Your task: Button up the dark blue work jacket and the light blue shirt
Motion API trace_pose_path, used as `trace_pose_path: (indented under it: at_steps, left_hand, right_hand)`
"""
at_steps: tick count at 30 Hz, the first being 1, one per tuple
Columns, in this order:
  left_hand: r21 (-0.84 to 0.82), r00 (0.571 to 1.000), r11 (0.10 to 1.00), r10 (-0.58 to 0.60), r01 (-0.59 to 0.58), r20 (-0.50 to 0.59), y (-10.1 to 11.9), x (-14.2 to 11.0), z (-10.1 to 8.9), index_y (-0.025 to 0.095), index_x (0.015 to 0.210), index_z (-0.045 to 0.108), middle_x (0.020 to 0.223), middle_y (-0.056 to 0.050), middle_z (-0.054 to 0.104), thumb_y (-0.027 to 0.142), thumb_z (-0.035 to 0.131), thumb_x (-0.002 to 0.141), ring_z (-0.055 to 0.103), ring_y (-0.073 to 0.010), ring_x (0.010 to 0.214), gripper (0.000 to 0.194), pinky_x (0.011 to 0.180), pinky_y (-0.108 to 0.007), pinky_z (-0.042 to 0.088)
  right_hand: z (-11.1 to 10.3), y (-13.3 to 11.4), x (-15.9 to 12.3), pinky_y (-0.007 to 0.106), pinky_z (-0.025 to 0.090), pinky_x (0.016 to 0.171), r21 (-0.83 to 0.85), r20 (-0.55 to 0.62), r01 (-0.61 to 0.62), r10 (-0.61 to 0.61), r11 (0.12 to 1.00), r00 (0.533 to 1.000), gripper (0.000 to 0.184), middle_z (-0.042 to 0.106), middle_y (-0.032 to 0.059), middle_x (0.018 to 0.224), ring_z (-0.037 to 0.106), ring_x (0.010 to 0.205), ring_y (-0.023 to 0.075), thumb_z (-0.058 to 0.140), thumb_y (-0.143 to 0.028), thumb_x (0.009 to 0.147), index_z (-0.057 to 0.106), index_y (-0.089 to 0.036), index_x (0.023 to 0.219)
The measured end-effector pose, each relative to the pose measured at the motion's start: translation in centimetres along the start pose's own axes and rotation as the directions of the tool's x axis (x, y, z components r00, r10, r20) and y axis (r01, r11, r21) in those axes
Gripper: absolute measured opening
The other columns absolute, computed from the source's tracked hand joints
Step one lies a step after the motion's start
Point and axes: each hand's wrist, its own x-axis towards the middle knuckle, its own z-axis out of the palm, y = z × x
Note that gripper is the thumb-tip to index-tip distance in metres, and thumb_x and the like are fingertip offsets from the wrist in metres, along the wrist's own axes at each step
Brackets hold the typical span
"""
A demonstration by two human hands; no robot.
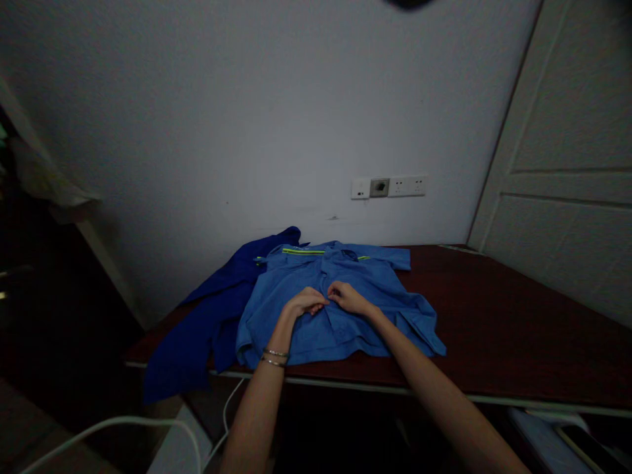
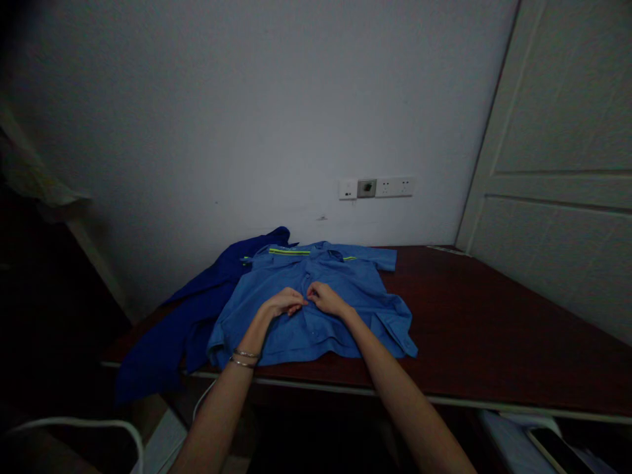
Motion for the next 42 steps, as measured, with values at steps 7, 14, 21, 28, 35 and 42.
trace_pose_path:
  at_steps: [7,14,21,28,35,42]
  left_hand:
    - [-0.11,1.0,0.994,0.004,-0.001,0.027,-0.2,0.2,-0.4,0.014,0.049,0.046,0.039,0.006,0.042,0.037,0.067,0.058,0.032,-0.0037,0.033,0.032,0.035,-0.018,0.025]
    - [-0.213,0.996,0.974,-0.085,0.08,-0.014,-0.3,0.6,-0.2,0.013,0.051,0.045,0.038,0.006,0.04,0.025,0.06,0.067,0.028,-0.0021,0.032,0.025,0.035,-0.017,0.018]
    - [-0.252,0.995,0.964,-0.094,0.087,-0.016,-0.3,0.8,-0.3,0.012,0.052,0.048,0.038,0.006,0.041,0.028,0.066,0.062,0.029,-0.0016,0.033,0.026,0.037,-0.017,0.017]
    - [-0.265,0.99,0.962,-0.099,0.07,-0.1,-0.5,0.9,-0.1,0.01,0.064,0.056,0.043,0.006,0.046,0.029,0.063,0.064,0.038,-0.0028,0.034,0.02,0.036,-0.016,0.021]
    - [-0.064,0.995,0.998,-0.036,0.03,-0.094,-1.1,1.1,-0.2,0.01,0.064,0.058,0.043,0.004,0.049,0.024,0.066,0.06,0.043,-0.0051,0.036,0.016,0.037,-0.017,0.029]
    - [0.087,0.995,0.994,0.072,-0.066,-0.067,-0.8,0.8,0.0,0.01,0.07,0.061,0.039,0.005,0.048,0.022,0.063,0.064,0.041,-0.0052,0.032,0.014,0.035,-0.016,0.031]
  right_hand:
    - [-0.4,0.3,0.1,0.02,0.04,0.057,0.092,0.063,-0.074,0.068,0.993,0.996,0.014,0.062,0.0033,0.072,0.053,0.062,0.011,0.054,-0.015,0.071,0.063,-0.011,0.08]
    - [-1.2,-1.0,-0.3,0.019,0.038,0.047,0.176,0.135,-0.223,0.201,0.959,0.97,0.038,0.061,0.0027,0.069,0.053,0.057,0.0116,0.054,-0.046,0.072,0.064,-0.012,0.085]
    - [-0.1,-0.7,-0.1,0.022,0.04,0.061,-0.123,0.01,-0.08,0.082,0.989,0.997,0.035,0.064,0.006,0.077,0.056,0.069,0.0157,0.068,-0.037,0.059,0.065,-0.012,0.083]
    - [-0.6,-1.0,0.0,0.021,0.041,0.063,-0.146,0.028,-0.125,0.13,0.981,0.991,0.026,0.067,0.0066,0.077,0.058,0.07,0.0162,0.057,-0.02,0.062,0.068,-0.01,0.084]
    - [-1.3,-0.2,0.1,0.022,0.043,0.063,0.023,0.059,-0.222,0.221,0.975,0.974,0.027,0.068,0.0047,0.078,0.061,0.071,0.0169,0.056,-0.02,0.063,0.07,-0.01,0.083]
    - [-1.4,1.1,0.3,0.02,0.042,0.056,0.138,0.096,-0.294,0.283,0.946,0.954,0.026,0.068,0.002,0.068,0.058,0.06,0.014,0.057,-0.022,0.061,0.071,-0.01,0.08]
